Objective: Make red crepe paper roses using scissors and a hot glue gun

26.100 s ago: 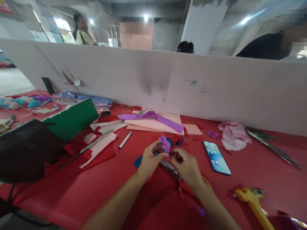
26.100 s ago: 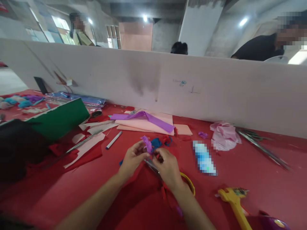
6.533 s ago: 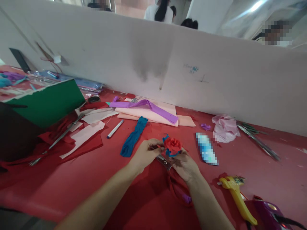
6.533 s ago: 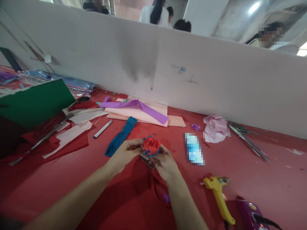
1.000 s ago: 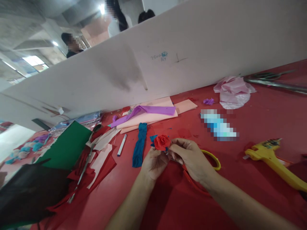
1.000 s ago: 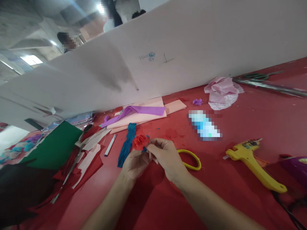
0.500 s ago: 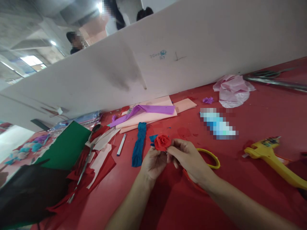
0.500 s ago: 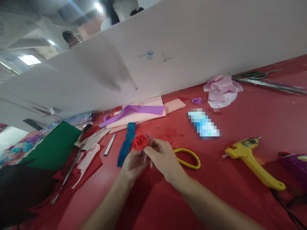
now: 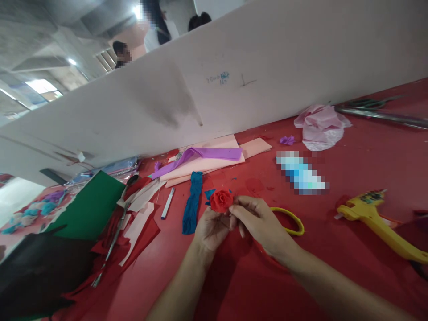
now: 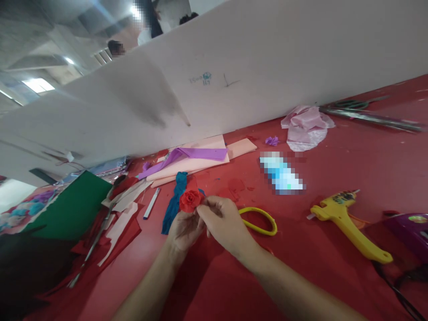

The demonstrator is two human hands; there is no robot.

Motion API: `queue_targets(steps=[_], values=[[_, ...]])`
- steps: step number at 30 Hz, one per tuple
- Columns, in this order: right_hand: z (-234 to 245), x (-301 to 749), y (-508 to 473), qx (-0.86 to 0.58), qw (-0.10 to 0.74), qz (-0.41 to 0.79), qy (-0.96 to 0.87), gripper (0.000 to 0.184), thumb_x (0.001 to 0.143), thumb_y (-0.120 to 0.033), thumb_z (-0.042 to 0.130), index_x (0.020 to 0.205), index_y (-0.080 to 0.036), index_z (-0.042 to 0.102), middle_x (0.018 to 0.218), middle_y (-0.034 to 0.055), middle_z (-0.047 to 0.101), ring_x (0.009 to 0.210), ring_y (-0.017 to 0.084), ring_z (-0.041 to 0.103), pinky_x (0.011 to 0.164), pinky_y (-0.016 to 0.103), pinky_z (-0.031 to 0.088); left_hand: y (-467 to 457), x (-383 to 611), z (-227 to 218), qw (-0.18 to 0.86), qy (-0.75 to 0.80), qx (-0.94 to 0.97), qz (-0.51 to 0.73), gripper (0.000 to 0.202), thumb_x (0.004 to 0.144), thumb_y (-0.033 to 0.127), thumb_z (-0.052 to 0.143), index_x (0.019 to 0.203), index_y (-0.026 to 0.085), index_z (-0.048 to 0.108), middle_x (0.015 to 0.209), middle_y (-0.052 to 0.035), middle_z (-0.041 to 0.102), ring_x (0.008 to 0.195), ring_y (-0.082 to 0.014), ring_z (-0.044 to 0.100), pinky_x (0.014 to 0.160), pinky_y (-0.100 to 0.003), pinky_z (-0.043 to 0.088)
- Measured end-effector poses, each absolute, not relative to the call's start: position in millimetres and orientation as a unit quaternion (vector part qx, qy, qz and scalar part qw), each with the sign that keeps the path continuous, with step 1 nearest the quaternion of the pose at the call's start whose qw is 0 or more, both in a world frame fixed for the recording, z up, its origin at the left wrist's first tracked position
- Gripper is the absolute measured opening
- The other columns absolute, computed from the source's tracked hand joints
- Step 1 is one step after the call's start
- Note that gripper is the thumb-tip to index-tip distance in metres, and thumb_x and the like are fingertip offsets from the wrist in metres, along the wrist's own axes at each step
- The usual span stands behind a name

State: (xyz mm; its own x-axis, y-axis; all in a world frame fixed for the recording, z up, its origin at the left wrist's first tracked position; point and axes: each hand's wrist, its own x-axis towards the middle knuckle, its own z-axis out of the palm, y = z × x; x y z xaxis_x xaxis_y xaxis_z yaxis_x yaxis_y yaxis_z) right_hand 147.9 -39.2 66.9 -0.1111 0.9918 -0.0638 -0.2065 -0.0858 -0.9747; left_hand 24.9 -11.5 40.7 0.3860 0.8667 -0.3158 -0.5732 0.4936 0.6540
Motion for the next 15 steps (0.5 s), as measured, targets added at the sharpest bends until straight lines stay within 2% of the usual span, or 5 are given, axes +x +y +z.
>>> queue_targets(steps=[5,7,10,12,15], values=[[72.0,150.4,-35.7,-0.425,0.526,0.617,-0.402,0.024,0.081,-0.031,0.052,0.060,-0.019,0.055,0.049,-0.0017,0.056,0.043,0.009,0.048,0.039,0.020,0.035,-10.0,25.0,40.8,0.808,0.313,0.236,0.440,0.009,0.063,0.019,0.067,0.070,0.017,0.062,0.059,-0.0037,0.059,0.049,-0.0151,0.053,0.054,-0.031,0.048],[73.3,150.8,-35.2,-0.432,0.518,0.618,-0.404,0.022,0.079,-0.029,0.053,0.059,-0.019,0.054,0.048,-0.0023,0.055,0.042,0.009,0.047,0.039,0.020,0.034,-9.6,25.3,40.1,0.810,0.311,0.243,0.434,0.012,0.064,0.020,0.067,0.076,0.017,0.064,0.058,-0.0037,0.059,0.050,-0.0160,0.054,0.056,-0.032,0.048],[73.9,151.8,-36.6,-0.457,0.511,0.585,-0.433,0.018,0.076,-0.021,0.052,0.058,-0.020,0.051,0.046,-0.0046,0.053,0.038,0.006,0.043,0.039,0.019,0.033,-9.5,27.3,40.5,0.788,0.323,0.209,0.481,0.021,0.063,0.012,0.067,0.082,0.018,0.065,0.063,-0.0022,0.062,0.053,-0.0144,0.056,0.057,-0.029,0.048],[73.5,152.1,-38.0,-0.472,0.513,0.557,-0.452,0.018,0.077,-0.020,0.052,0.059,-0.020,0.049,0.046,-0.0055,0.052,0.036,0.006,0.042,0.038,0.019,0.032,-9.7,28.6,41.3,0.778,0.321,0.178,0.510,0.026,0.060,0.006,0.067,0.083,0.019,0.065,0.064,-0.0006,0.063,0.056,-0.0130,0.057,0.058,-0.025,0.048],[72.0,151.3,-38.4,-0.477,0.517,0.551,-0.449,0.010,0.078,-0.023,0.051,0.068,-0.021,0.054,0.046,-0.0063,0.053,0.035,0.006,0.043,0.037,0.018,0.032,-9.8,28.8,41.6,0.794,0.305,0.164,0.500,0.024,0.056,0.002,0.067,0.075,0.016,0.064,0.064,-0.0011,0.064,0.057,-0.0129,0.059,0.056,-0.023,0.047]])
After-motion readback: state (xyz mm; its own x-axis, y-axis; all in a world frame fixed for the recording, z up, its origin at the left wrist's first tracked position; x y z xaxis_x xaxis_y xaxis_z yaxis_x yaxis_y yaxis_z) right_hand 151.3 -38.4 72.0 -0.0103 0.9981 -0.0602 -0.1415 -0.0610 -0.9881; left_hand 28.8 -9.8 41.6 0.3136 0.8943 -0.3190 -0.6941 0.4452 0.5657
